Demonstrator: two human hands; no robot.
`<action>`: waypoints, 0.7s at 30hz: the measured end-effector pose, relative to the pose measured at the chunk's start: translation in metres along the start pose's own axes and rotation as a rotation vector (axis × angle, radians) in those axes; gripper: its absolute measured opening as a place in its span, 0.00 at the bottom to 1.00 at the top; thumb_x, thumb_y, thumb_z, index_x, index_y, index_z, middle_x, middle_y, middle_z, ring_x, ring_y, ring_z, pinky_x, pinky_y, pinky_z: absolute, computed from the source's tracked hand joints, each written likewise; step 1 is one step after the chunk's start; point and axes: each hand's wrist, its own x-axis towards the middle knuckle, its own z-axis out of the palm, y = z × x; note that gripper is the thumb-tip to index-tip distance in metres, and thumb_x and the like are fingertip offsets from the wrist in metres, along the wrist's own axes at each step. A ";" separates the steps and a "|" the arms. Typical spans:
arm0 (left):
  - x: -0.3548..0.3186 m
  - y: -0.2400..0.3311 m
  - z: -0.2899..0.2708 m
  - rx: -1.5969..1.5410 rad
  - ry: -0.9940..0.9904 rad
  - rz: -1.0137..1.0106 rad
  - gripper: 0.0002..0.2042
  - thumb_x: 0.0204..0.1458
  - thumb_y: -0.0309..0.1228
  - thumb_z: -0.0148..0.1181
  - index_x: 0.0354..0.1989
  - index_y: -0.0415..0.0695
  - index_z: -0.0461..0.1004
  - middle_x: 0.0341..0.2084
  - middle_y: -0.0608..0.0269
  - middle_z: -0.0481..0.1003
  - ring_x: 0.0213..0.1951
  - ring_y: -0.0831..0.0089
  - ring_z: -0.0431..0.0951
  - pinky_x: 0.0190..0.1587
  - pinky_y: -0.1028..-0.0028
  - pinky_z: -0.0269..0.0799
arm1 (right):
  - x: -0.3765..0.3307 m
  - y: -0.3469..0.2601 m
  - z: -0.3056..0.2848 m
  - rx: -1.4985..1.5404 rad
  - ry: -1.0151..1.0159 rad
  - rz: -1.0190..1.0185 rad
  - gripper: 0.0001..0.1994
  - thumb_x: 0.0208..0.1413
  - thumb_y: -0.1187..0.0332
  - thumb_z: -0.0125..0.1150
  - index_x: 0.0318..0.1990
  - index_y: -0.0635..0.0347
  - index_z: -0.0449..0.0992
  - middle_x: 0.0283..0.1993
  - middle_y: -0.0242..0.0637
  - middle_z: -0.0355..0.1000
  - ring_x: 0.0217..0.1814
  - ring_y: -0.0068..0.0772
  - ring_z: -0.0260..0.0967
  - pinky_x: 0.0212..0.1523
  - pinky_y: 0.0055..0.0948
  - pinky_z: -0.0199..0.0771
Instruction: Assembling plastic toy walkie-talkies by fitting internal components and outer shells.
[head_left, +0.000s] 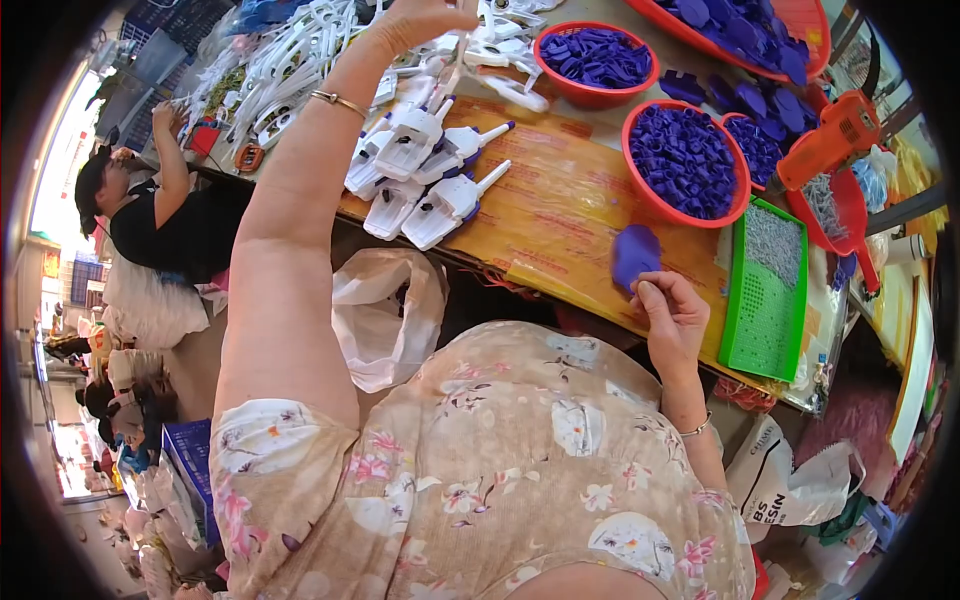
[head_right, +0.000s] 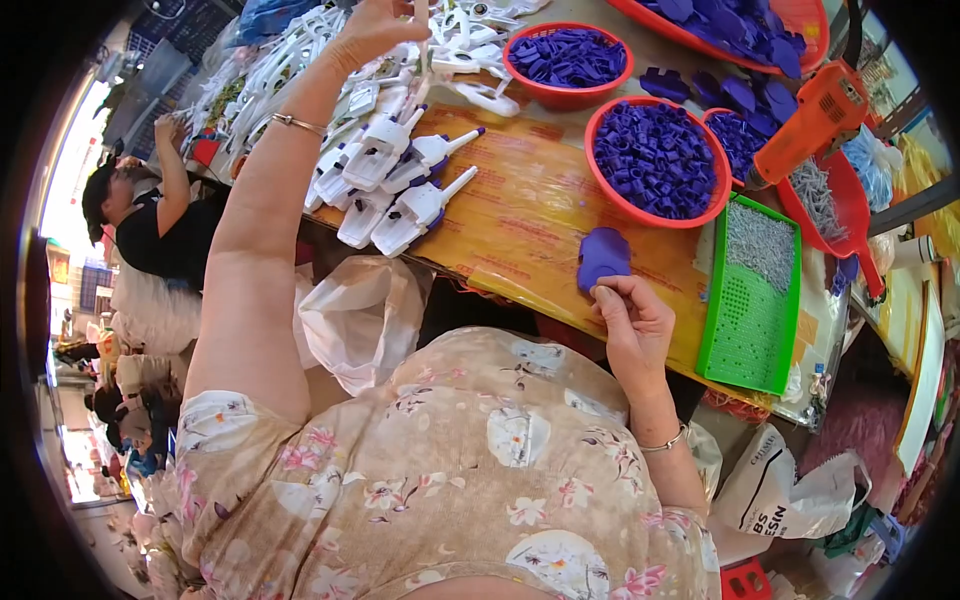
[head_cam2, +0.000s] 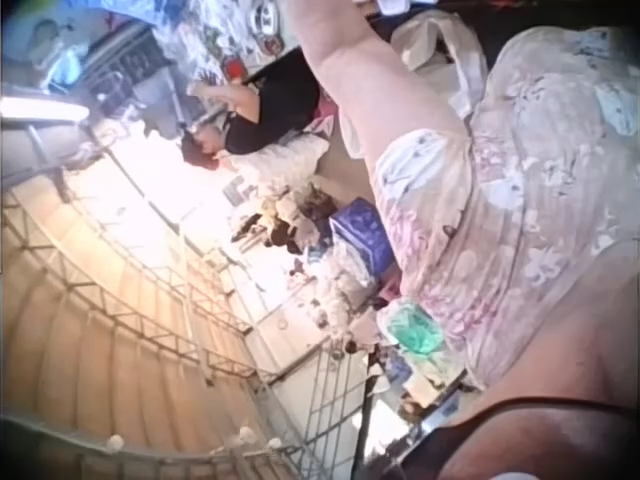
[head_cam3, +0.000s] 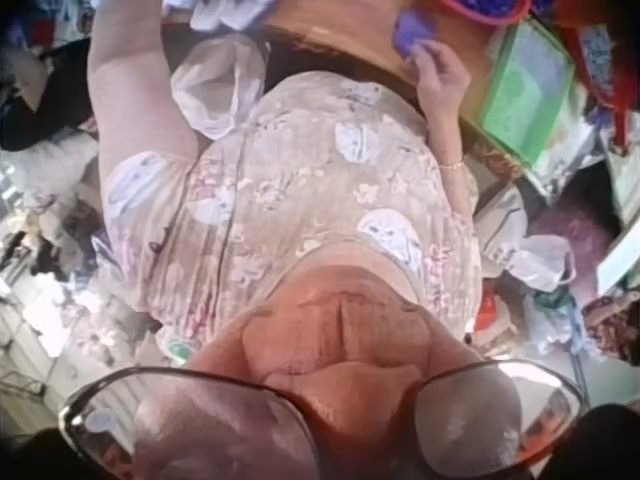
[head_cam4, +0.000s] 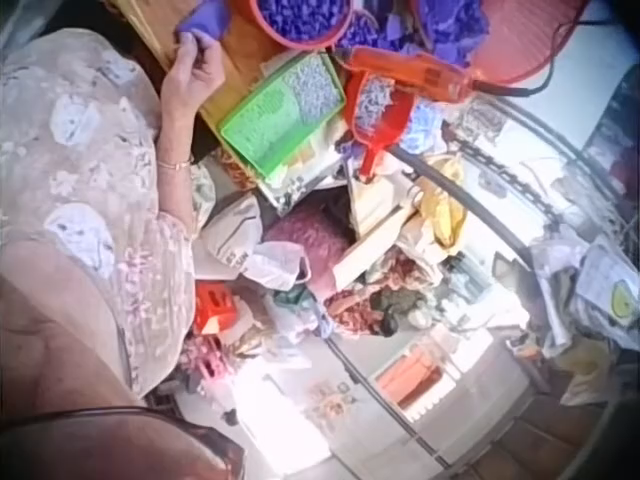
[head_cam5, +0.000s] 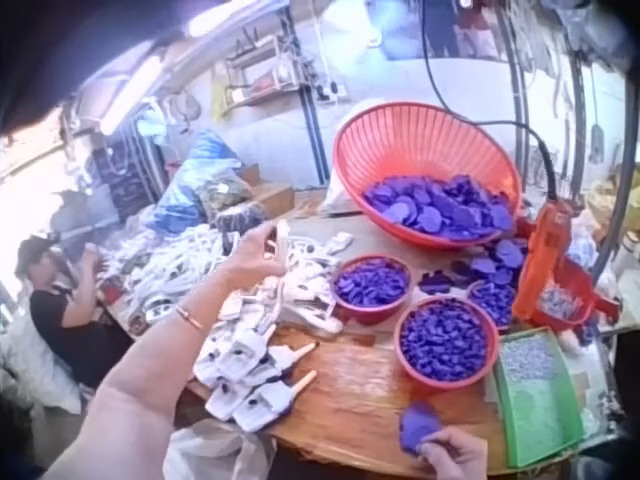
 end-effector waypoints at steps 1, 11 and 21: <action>0.003 0.013 -0.003 0.138 0.053 -0.232 0.20 0.33 0.24 0.62 0.40 0.37 0.69 0.30 0.61 0.72 0.32 0.76 0.72 0.36 0.77 0.69 | 0.000 0.000 0.001 -0.001 0.000 -0.003 0.04 0.55 0.76 0.54 0.36 0.67 0.74 0.32 0.32 0.73 0.29 0.16 0.66 0.31 0.15 0.67; -0.001 0.076 0.025 -0.372 0.105 -0.196 0.23 0.35 0.20 0.60 0.46 0.37 0.66 0.34 0.65 0.71 0.36 0.79 0.72 0.39 0.78 0.71 | -0.002 -0.006 0.006 0.012 -0.014 0.048 0.04 0.55 0.76 0.53 0.36 0.66 0.74 0.31 0.30 0.72 0.28 0.13 0.64 0.29 0.13 0.65; -0.101 0.061 0.129 -0.050 -0.329 -0.014 0.27 0.38 0.31 0.61 0.51 0.38 0.64 0.40 0.50 0.72 0.44 0.54 0.73 0.49 0.62 0.68 | 0.003 -0.009 0.011 -0.064 -0.080 0.069 0.04 0.54 0.75 0.54 0.35 0.65 0.74 0.30 0.29 0.72 0.27 0.13 0.65 0.29 0.13 0.65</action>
